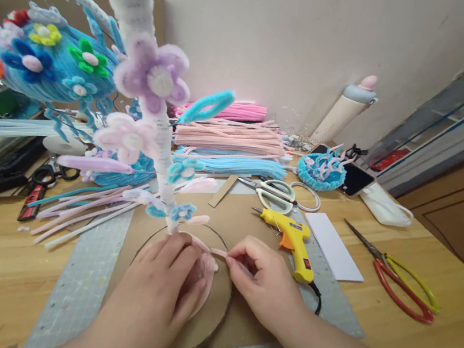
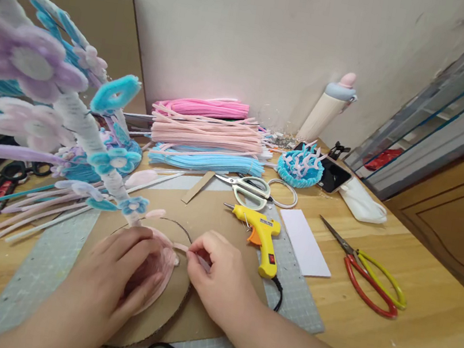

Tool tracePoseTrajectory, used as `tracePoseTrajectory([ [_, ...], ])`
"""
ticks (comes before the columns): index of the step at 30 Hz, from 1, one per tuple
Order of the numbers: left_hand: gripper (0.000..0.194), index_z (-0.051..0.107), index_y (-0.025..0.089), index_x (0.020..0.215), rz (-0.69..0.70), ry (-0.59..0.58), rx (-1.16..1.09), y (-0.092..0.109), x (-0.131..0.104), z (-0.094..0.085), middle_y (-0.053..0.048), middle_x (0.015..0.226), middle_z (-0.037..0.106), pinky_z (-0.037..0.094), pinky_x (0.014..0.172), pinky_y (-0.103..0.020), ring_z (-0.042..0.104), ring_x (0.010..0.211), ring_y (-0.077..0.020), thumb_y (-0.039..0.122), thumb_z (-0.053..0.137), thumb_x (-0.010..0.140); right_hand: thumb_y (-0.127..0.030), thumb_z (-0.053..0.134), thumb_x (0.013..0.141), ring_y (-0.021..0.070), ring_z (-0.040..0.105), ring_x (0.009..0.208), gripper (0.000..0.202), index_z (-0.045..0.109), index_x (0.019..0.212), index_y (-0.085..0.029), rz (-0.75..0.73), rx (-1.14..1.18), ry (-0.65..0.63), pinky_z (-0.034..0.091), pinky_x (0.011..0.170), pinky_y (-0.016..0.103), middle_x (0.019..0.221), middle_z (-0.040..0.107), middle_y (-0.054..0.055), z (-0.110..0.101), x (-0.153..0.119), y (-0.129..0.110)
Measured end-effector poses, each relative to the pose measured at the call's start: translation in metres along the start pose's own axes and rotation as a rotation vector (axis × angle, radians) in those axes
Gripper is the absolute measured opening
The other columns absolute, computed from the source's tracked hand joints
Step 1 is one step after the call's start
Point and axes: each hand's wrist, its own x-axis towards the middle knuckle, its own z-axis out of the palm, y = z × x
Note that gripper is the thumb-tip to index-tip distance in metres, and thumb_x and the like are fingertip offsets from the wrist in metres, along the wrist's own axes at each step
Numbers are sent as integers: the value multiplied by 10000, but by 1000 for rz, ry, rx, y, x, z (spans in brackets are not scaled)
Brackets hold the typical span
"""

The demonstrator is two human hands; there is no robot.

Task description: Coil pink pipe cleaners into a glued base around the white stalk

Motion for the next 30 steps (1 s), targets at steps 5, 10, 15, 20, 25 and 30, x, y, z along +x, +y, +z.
tracePoseTrajectory([
  [5,176,524,226,1068,-3,-5,-1,1,0,-2,-55,1071,557,448,891,-432,526,990,-224,263,502,897,-78,532,784,117,519,634,141,580,739,-202,-21,-16,-14,373,562,214,700,558,-25,0,-1,0],
  [10,166,535,228,1055,-7,-4,-4,1,-1,0,-52,1076,561,447,892,-433,531,995,-227,263,497,897,-35,524,769,112,519,656,176,567,724,-199,-59,-24,-32,370,574,209,702,543,-29,1,-2,1],
  [15,162,537,236,1046,-23,-20,-6,1,0,1,-41,1084,559,441,904,-440,528,1010,-229,261,504,889,-37,530,780,109,515,659,175,579,730,-197,-82,-18,-51,368,570,205,708,528,-28,1,-3,1],
  [20,167,534,232,1056,-7,-6,-4,1,-1,0,-46,1075,567,440,907,-432,530,1002,-224,253,500,894,-33,522,798,104,513,655,183,592,753,-197,-125,-45,-77,370,561,199,727,525,-23,0,-4,1],
  [25,248,499,216,1128,6,35,8,-2,-2,3,-70,1101,568,433,915,-437,525,1032,-239,267,520,886,-30,473,832,115,553,730,230,615,861,-208,-187,-78,-118,415,635,216,822,554,-1,-1,-6,1],
  [30,297,480,210,1167,16,74,42,-2,-1,5,-76,1110,569,439,903,-425,537,1031,-241,274,524,880,-37,455,845,126,561,741,256,617,917,-221,-196,-115,-144,433,656,226,851,555,9,-1,-8,2],
])
